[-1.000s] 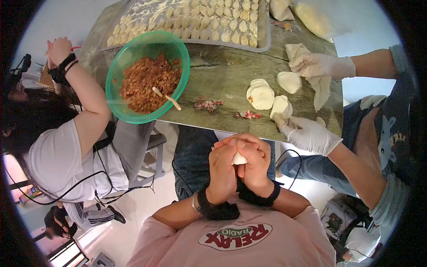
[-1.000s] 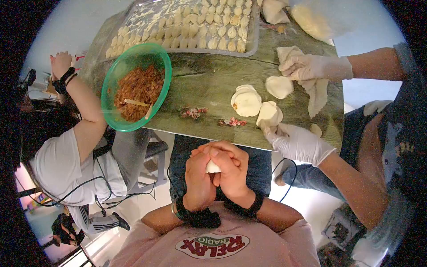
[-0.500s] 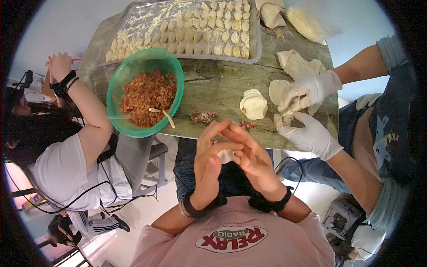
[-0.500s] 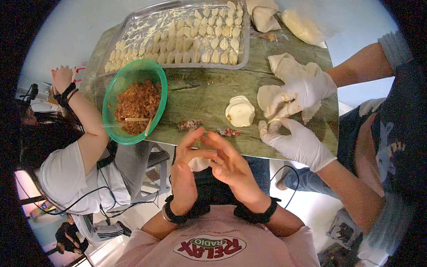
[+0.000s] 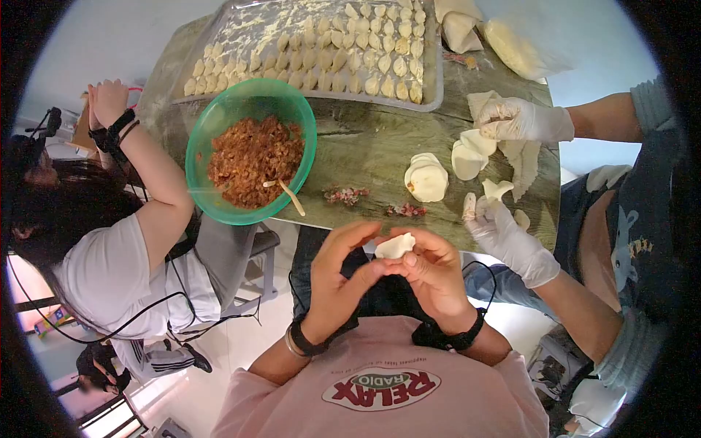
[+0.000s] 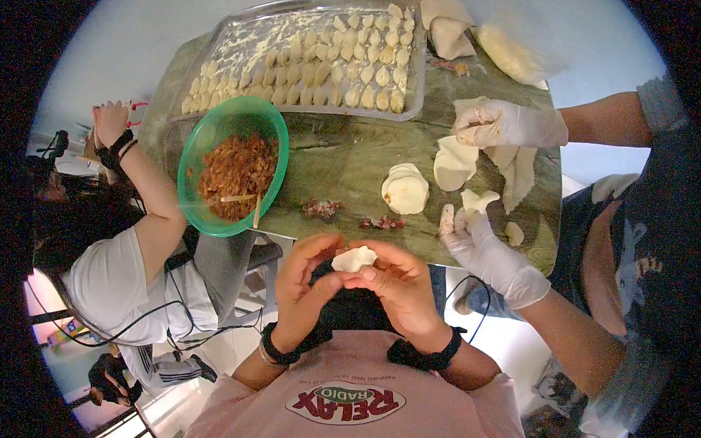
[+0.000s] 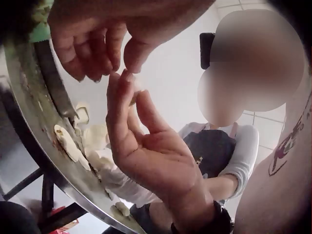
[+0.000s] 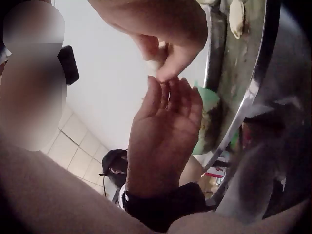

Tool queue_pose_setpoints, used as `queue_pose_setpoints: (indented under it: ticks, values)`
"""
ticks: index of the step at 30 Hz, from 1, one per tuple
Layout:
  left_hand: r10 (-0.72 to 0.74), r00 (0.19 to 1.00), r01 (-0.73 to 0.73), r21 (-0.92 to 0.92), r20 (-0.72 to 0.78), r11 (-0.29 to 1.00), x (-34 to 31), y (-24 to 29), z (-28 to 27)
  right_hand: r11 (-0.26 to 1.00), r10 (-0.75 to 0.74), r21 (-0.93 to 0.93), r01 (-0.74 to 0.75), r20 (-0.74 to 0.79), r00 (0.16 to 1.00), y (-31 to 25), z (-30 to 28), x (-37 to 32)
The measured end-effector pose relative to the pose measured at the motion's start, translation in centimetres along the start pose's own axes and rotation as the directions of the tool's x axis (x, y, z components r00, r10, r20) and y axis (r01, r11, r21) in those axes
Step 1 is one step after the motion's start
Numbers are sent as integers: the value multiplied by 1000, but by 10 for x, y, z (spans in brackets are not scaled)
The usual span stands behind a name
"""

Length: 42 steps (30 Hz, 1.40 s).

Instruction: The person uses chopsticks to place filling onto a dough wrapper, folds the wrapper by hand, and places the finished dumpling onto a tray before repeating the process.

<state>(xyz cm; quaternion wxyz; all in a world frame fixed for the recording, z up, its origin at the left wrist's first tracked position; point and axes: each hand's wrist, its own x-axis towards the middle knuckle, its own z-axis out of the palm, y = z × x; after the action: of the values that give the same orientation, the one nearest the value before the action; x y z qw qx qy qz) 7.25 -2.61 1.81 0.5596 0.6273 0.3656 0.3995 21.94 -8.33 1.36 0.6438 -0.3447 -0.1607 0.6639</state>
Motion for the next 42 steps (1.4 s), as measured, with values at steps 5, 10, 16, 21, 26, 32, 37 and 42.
queue_pose_setpoints:
  ticks: [5,10,16,21,26,32,37,42]
  values:
    - [-65,991,56,-83,-113,995,-1,-5,0,991,-54,-125,52,-17,998,1,7,2]
    - [-21,990,23,14,-142,1000,5,0,-7,967,-66,-247,66,9,998,-1,12,5]
    - [29,995,-12,184,-92,983,11,4,-17,912,39,-410,-33,7,999,-8,19,10]
    - [-63,997,63,6,-48,998,10,-2,-26,883,44,-469,-27,25,999,-18,19,26]
    - [-200,980,198,-233,15,952,9,-9,-31,869,-137,-485,100,-42,990,-43,34,56]
    - [-167,977,159,65,130,985,13,-20,-43,840,-293,-471,268,20,956,-82,63,89]
    - [-275,943,252,140,186,958,13,-25,-54,763,-362,-518,387,154,919,-115,98,111]
    - [-296,930,258,187,220,948,11,-38,-66,690,-345,-555,464,310,886,-150,133,142]
